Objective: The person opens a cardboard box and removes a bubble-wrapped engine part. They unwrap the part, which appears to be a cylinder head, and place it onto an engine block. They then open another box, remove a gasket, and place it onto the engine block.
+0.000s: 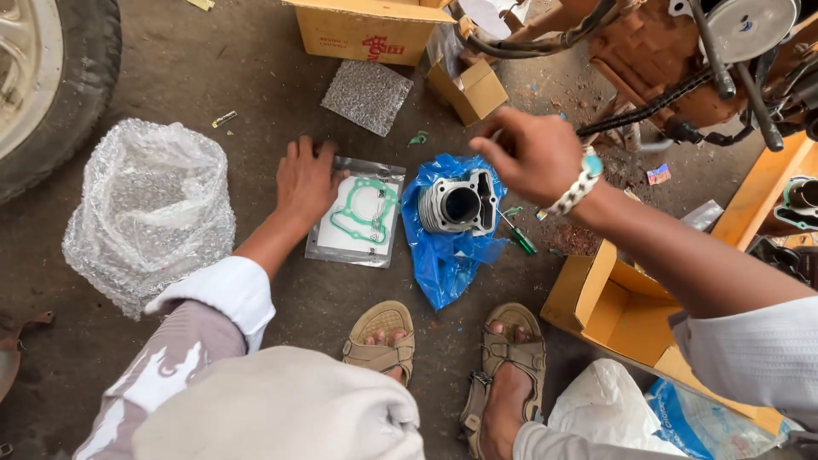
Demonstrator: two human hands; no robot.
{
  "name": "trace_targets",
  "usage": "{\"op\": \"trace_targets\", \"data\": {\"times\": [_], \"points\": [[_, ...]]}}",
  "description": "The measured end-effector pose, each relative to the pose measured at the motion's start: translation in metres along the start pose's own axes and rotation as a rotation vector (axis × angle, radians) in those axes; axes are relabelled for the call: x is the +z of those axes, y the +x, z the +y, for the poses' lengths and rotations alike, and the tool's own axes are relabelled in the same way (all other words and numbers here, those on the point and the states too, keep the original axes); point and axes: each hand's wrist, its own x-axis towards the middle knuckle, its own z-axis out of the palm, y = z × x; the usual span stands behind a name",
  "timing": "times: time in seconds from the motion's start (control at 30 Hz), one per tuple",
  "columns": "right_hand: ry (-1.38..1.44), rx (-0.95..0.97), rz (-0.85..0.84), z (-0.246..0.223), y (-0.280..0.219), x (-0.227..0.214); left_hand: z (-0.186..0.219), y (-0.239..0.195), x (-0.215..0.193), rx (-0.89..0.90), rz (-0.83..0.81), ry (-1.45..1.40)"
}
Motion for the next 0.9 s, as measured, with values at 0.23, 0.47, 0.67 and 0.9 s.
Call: {"op": "trace_targets", "data": {"times": [0.23,0.47,0.67,0.9], "points": [[0.028,0.079,-0.065,0.035,-0.005,-0.006,-0.018,0.048,-0.019,0.096,-0.244,-0.137],[-0.852,0.215,-0.712,0.17,-0.024,0.075,0.0,0.11,-0.038,0.224,-0.833,-0.046],[-0.714,0.458,-0.751,0.093,-0.022,0.124,0.01,0.082,-0.006,0.211,-0.534,-0.395],[-0.519,0.6,-0.634,0.125,-0.045,0.174,0.009,0.034,0.012,0.065,-0.2,-0.025]]}}
